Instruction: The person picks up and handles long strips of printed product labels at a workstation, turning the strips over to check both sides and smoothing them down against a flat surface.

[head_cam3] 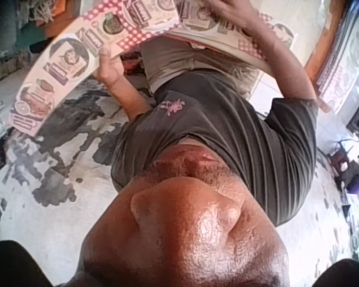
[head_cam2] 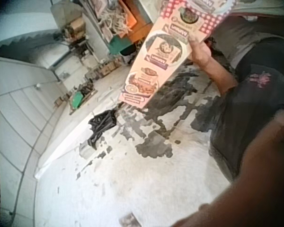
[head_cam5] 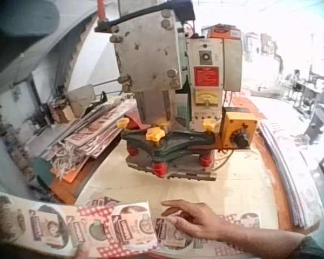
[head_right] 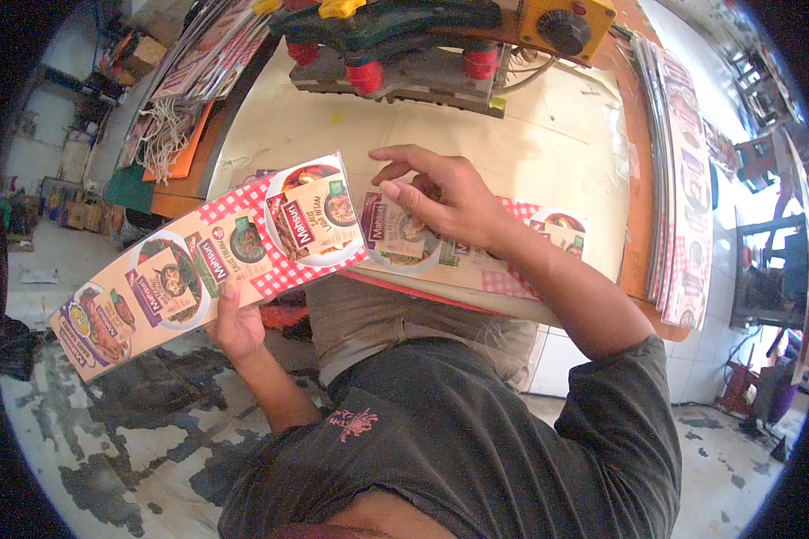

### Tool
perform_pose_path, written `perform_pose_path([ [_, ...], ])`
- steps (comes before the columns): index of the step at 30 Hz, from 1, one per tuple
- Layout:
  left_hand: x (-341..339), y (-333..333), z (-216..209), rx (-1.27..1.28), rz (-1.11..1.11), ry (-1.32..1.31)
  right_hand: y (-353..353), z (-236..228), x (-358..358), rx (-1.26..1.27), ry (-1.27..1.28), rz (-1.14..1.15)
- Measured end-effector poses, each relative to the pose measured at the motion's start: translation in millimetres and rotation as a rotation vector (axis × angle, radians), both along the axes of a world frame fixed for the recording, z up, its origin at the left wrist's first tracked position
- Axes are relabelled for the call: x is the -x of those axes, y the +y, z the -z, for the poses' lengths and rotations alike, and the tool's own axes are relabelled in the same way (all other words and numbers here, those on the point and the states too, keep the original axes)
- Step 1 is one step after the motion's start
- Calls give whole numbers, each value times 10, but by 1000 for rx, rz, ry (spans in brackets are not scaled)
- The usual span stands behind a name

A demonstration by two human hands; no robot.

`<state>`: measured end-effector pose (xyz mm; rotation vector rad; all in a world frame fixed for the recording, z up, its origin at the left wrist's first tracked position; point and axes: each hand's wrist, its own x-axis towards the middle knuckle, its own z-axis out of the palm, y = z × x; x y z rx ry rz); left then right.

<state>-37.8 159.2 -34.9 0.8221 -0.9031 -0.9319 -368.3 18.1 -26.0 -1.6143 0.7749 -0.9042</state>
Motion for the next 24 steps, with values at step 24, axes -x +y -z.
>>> perform_pose_path([
  [24, 0, -92, 94, 21, 13, 83, 16, -65, -84, 206, 144, -273],
])
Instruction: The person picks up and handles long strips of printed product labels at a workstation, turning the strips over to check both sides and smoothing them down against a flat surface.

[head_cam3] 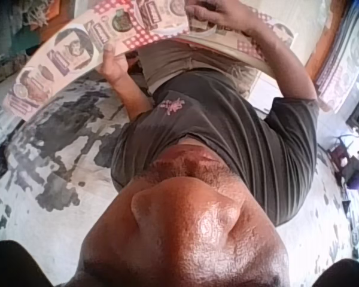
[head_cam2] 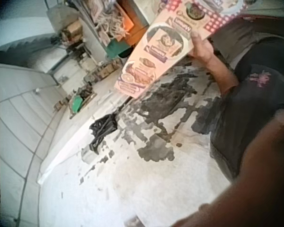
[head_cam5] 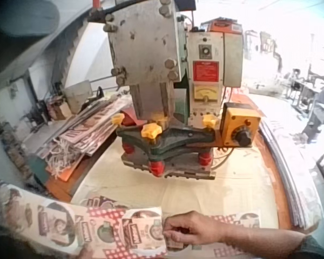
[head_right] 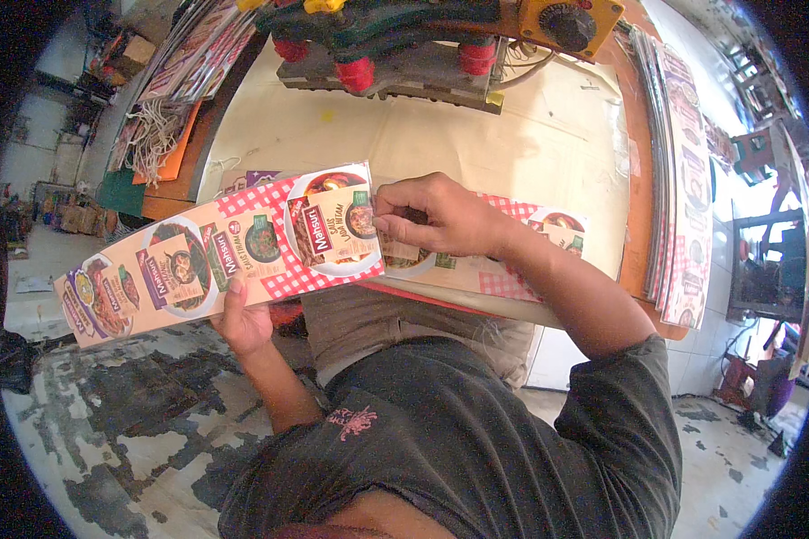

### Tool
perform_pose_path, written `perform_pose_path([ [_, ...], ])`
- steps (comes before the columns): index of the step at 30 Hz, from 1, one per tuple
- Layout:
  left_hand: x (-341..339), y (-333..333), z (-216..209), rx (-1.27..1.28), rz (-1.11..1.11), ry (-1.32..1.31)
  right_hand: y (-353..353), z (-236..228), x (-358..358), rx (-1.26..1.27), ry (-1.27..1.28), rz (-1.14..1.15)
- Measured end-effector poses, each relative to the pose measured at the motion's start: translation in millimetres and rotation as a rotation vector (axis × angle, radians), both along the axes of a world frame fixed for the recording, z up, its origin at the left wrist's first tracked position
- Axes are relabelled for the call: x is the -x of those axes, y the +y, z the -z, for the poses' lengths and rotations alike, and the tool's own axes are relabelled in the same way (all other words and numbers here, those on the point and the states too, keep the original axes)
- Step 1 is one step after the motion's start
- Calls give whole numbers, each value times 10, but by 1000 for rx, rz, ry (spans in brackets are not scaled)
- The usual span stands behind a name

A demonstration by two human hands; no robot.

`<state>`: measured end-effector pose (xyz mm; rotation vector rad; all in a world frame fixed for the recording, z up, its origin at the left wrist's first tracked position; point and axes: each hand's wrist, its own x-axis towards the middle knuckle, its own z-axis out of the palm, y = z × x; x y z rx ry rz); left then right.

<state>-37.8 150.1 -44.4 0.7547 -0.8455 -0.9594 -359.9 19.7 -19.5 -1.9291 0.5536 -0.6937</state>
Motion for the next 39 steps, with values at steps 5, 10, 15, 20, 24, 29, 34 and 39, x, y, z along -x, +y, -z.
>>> perform_pose_path([
  [5, 49, -47, -89, -79, -30, 36, -19, 17, 32, -150, -80, -108],
  [10, 91, -57, -99, -75, 2, 163, -1, 90, 63, -508, -258, -205],
  [15, 3, 22, -95, -84, 88, 224, 60, -78, 117, -649, -234, -237],
  [20, -569, 118, 195, -36, 20, 221, 39, -148, 240, -722, -591, -251],
  [24, -945, 230, 235, 21, 272, 371, -186, -156, 379, -728, -864, -126],
  [29, -857, 206, 146, -30, 93, 345, -182, -56, 315, -688, -614, -18],
  [34, -678, 75, 112, -34, 52, 406, -145, -93, 301, -585, -284, -104],
  [39, -560, -10, 95, -78, -64, 229, -8, -208, 216, -575, -127, -217],
])
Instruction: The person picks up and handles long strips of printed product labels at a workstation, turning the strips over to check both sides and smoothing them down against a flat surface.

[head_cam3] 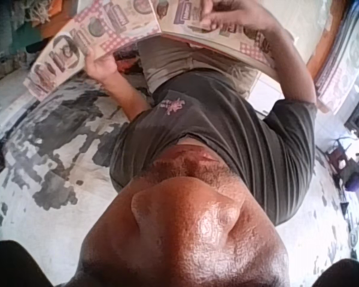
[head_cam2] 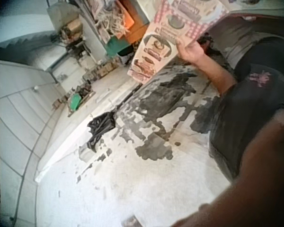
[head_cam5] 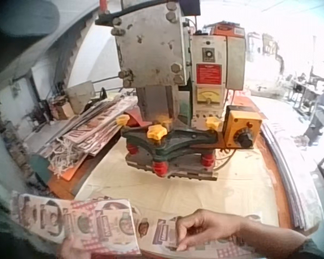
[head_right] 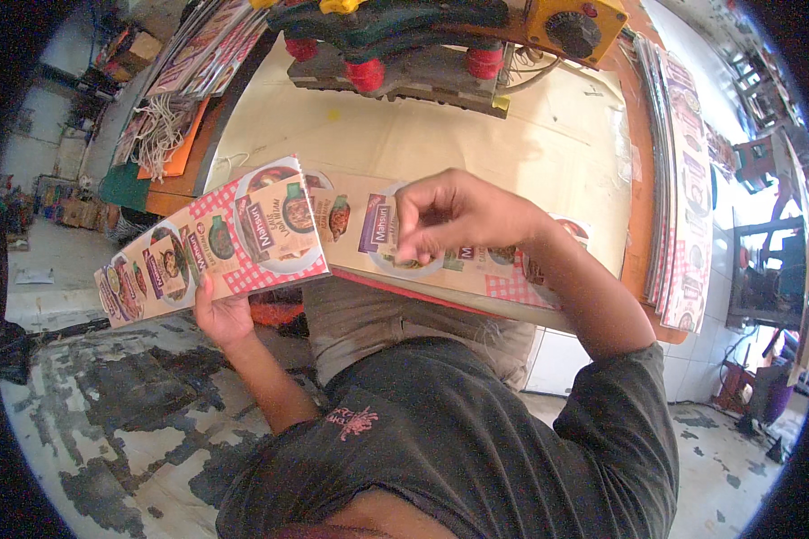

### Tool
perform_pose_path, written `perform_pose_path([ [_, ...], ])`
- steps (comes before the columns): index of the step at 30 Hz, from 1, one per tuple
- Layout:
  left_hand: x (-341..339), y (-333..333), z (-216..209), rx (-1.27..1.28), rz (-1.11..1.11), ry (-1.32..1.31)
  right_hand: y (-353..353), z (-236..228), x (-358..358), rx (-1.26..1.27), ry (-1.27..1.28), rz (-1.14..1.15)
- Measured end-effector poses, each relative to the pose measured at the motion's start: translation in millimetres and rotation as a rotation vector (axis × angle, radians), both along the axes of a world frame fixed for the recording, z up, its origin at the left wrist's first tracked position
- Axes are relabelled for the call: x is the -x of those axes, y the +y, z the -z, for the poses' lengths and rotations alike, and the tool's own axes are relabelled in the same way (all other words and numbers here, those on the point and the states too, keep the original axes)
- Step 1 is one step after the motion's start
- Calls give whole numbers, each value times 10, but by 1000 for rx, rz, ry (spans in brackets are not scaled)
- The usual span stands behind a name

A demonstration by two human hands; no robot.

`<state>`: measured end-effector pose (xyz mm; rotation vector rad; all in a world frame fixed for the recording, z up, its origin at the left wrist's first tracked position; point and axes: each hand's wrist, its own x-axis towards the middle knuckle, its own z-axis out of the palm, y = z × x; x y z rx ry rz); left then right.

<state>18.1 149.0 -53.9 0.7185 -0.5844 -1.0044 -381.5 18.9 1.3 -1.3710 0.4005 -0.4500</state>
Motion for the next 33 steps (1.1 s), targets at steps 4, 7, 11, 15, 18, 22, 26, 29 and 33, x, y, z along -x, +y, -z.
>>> perform_pose_path([
  [4, 22, -40, 4, -5, -12, 12, 54, -159, -67, 385, 88, -165],
  [7, 54, -61, -25, -7, -18, -4, 66, -244, -99, 566, 44, -164],
  [11, 81, -71, -35, -4, -51, -28, 113, -492, -74, 679, 100, -98],
  [15, 86, -78, -23, -17, -52, -31, 222, -575, -110, 786, 9, -30],
  [18, 77, -50, -40, -34, -67, -47, 386, -751, -146, 821, -64, -73],
  [22, 115, -58, -13, 6, -57, -60, 767, -1012, -253, 567, -430, -221],
  [26, 12, 25, 125, -41, -15, -9, 1123, -896, -554, 427, -839, -156],
  [29, 40, -5, 183, -71, -14, -2, 1328, -718, -787, 301, -1062, -68],
  [33, -99, 36, 290, -123, -1, -10, 1304, -827, -552, 72, -961, -179],
])
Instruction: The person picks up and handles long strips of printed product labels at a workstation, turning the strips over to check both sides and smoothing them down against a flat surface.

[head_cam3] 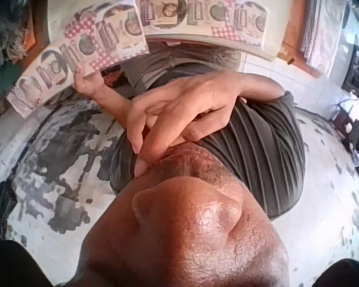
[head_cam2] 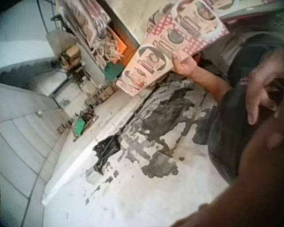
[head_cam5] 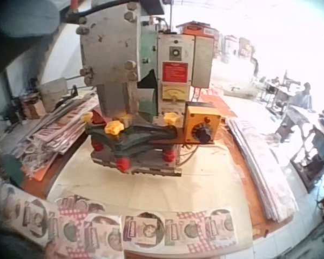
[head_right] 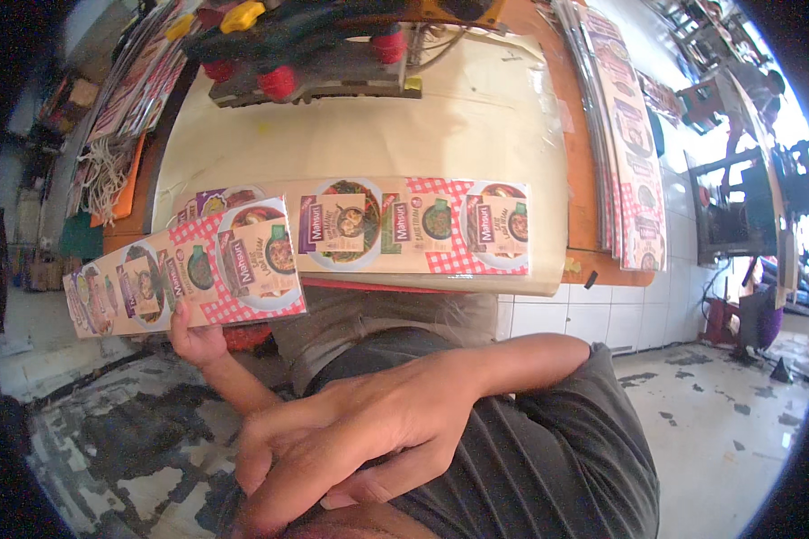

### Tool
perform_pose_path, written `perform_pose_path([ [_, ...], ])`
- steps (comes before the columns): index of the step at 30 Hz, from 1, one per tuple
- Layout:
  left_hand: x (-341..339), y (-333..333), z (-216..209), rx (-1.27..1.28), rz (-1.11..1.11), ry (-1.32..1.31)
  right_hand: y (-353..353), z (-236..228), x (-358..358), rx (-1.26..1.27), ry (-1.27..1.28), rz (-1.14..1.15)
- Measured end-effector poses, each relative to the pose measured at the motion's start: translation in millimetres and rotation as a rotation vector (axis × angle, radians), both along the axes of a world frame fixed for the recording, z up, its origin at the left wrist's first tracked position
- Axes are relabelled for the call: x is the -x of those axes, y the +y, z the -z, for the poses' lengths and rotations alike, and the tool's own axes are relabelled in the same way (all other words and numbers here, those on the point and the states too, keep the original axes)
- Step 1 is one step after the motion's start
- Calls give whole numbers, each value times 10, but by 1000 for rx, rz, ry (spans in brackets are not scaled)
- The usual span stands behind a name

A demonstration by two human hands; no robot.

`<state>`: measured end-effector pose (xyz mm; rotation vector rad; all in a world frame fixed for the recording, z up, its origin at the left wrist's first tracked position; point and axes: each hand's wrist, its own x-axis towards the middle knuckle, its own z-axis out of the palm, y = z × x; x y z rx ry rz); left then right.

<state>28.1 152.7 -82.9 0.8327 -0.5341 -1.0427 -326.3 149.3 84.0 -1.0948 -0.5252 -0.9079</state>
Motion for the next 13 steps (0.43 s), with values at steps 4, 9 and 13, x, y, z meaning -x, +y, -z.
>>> perform_pose_path([
  [4, -78, 30, 72, 36, 111, 18, 92, 34, -224, -27, -250, 121],
  [9, 28, 57, 60, 36, 73, -148, 27, -19, -103, -37, -151, 140],
  [13, 107, 55, -143, 82, 229, -183, -10, 40, 8, 11, -94, 84],
])
